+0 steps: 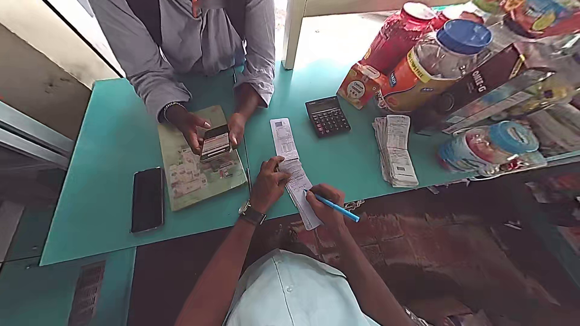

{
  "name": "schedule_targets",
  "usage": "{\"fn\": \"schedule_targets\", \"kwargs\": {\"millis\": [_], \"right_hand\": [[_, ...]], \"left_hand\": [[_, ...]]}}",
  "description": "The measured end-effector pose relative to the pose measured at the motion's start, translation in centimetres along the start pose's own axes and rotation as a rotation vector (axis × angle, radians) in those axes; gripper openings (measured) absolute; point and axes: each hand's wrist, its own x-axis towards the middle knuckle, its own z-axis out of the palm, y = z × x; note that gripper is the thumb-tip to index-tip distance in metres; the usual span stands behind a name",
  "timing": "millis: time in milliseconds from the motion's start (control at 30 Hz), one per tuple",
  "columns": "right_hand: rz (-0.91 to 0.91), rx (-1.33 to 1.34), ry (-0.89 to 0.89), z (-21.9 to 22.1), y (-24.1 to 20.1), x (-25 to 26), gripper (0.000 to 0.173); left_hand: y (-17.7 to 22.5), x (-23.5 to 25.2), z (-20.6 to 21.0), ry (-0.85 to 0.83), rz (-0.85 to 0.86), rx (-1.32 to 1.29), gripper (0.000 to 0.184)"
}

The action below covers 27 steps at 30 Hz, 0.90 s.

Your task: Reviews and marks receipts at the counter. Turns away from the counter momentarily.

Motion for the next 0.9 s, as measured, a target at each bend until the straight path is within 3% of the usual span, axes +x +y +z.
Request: {"fn": "schedule_targets", "kwargs": {"millis": [900], "right_hand": [[0.005, -0.032, 0.055, -0.46, 0.04, 0.05, 0.01]], "left_hand": [[0.25, 0.12, -0.14, -0.011, -0.034, -0.011, 0.017]]}}
